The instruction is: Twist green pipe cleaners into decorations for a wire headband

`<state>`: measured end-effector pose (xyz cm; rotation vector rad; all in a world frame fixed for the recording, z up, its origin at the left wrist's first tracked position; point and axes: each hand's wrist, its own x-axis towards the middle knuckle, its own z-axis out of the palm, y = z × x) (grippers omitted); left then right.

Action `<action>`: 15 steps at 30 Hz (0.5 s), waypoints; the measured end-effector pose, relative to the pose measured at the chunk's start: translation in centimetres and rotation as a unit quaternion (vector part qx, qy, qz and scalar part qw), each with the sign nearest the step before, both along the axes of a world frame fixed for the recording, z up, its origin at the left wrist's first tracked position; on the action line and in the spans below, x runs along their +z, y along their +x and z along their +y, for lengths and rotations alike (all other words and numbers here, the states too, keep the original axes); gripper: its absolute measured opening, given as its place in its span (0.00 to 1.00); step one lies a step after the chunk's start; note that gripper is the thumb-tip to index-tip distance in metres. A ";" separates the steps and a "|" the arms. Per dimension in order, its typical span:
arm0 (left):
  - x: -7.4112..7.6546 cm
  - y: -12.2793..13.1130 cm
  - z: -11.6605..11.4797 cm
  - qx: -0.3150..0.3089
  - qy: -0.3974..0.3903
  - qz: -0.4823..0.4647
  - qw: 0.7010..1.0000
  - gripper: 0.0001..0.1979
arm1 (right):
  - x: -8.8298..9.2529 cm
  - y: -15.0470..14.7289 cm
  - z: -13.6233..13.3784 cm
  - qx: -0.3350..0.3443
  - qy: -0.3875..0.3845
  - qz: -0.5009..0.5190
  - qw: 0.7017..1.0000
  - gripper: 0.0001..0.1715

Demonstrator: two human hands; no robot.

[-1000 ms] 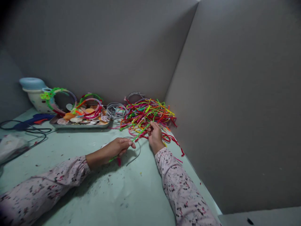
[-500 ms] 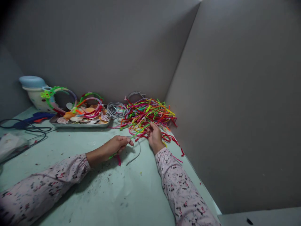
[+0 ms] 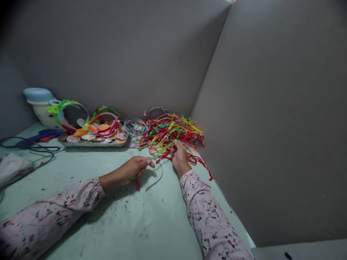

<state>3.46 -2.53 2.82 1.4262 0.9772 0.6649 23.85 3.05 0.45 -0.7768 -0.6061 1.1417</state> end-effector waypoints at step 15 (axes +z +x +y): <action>-0.1 -0.3 0.3 0.031 0.000 -0.007 1.000 0.17 | -0.2 -3.2 -2.3 0.227 0.046 -0.108 0.967 0.11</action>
